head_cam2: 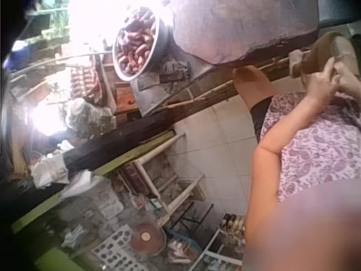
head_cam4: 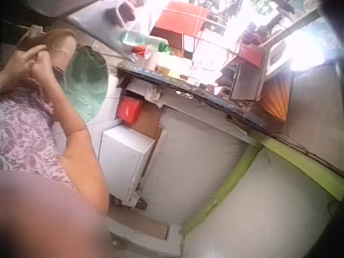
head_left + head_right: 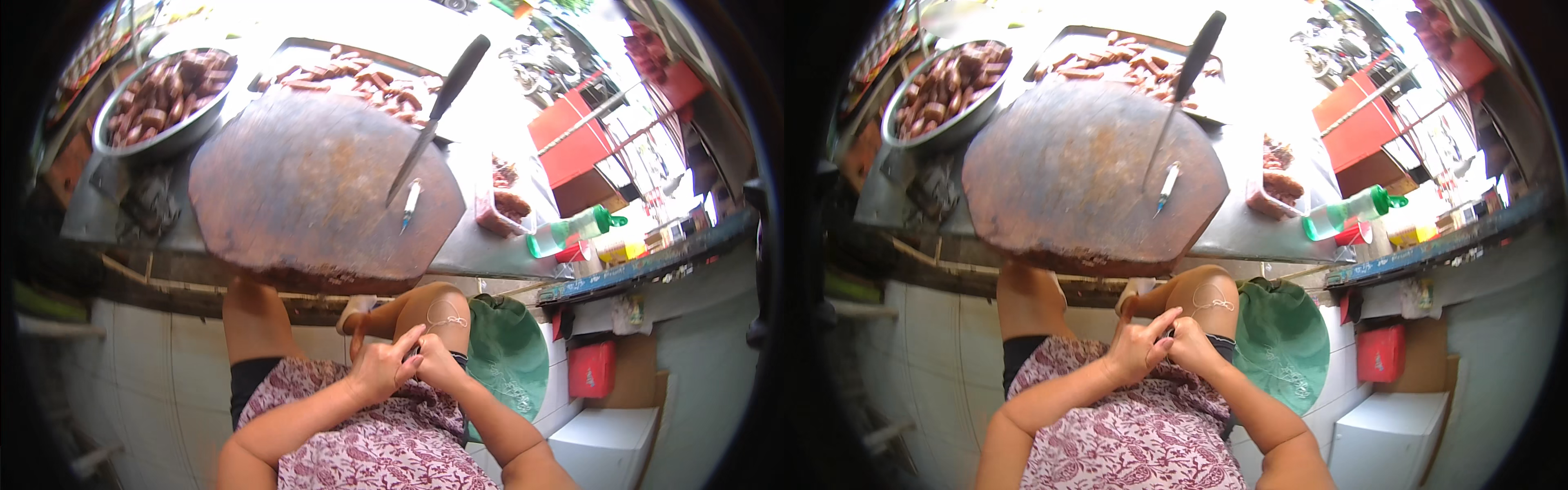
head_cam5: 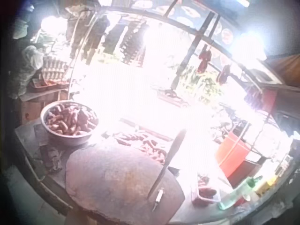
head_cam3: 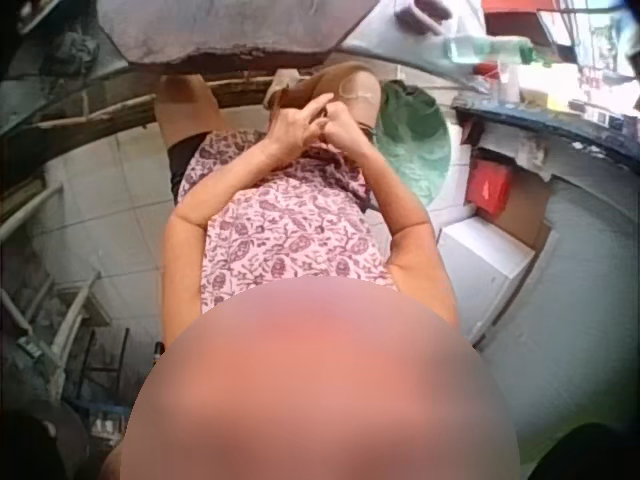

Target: The person prepares sausage casings and fills them with ground meat using a syringe-like tool. They tie off the ends of the filled casings with string and place the finished sausages on a tray.

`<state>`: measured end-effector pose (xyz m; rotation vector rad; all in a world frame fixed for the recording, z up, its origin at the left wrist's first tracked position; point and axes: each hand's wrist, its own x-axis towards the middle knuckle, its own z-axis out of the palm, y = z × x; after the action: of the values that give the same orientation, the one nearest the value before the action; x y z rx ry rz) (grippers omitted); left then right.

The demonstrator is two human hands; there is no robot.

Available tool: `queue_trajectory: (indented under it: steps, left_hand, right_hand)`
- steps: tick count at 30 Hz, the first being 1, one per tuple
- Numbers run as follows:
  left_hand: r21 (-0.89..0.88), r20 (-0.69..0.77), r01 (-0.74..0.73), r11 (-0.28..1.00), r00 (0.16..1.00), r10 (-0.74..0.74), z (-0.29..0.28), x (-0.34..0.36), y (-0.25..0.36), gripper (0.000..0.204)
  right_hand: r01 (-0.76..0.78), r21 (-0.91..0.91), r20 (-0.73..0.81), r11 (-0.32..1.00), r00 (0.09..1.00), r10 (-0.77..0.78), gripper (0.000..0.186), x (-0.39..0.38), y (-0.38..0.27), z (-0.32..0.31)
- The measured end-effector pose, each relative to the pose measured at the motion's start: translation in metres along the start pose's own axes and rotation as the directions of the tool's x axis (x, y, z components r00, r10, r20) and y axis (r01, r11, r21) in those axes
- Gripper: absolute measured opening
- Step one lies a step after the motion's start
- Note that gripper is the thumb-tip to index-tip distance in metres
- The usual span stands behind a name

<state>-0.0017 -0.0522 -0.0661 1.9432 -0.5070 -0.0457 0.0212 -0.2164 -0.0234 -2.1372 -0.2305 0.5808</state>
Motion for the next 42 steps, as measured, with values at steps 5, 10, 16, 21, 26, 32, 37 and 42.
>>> queue_trajectory:
  steps: [5, 10, 16, 21, 26, 32, 37, 42]
  left_hand:
    - [-0.191, -0.01, 0.022, 0.981, 1.0, -0.024, -0.007, 0.01, 0.0, 0.057]
    - [-0.292, -0.023, -0.009, 0.957, 1.0, 0.003, -0.018, 0.018, 0.009, 0.064]
    - [-0.431, -0.041, -0.158, 0.888, 0.987, 0.156, -0.099, 0.001, 0.094, 0.095]
    - [-0.101, -0.113, -0.501, 0.859, 0.864, 0.491, -0.146, -0.009, 0.149, 0.085]
    - [0.558, 0.104, -0.553, 0.619, 0.787, 0.609, -0.132, 0.019, 0.113, 0.078]
    - [0.577, 0.088, -0.423, 0.698, 0.882, 0.462, -0.127, 0.021, 0.06, 0.073]
    - [0.458, 0.082, -0.437, 0.774, 0.888, 0.452, -0.127, 0.015, 0.064, 0.072]
    - [0.281, 0.14, -0.463, 0.841, 0.886, 0.441, -0.135, 0.007, 0.079, 0.072]
  right_hand:
    - [-0.093, 0.171, 0.114, 0.981, 0.991, 0.074, 0.018, 0.007, -0.01, -0.066]
    - [0.024, -0.164, -0.671, 0.986, 0.73, -0.13, 0.007, 0.025, -0.035, -0.15]
    - [0.388, -0.236, -0.454, 0.891, 0.767, -0.454, 0.013, 0.051, -0.048, -0.12]
    - [0.385, -0.258, -0.495, 0.886, 0.735, -0.463, 0.028, 0.098, -0.049, -0.093]
    - [0.333, -0.526, -0.367, 0.783, 0.742, -0.561, 0.036, 0.123, -0.059, -0.082]
    - [0.229, -0.694, -0.343, 0.683, 0.729, -0.593, 0.018, 0.13, -0.059, -0.084]
    - [0.197, -0.627, -0.472, 0.753, 0.673, -0.569, 0.01, 0.132, -0.051, -0.087]
    - [0.282, -0.471, -0.504, 0.836, 0.692, -0.517, 0.03, 0.104, -0.057, -0.088]
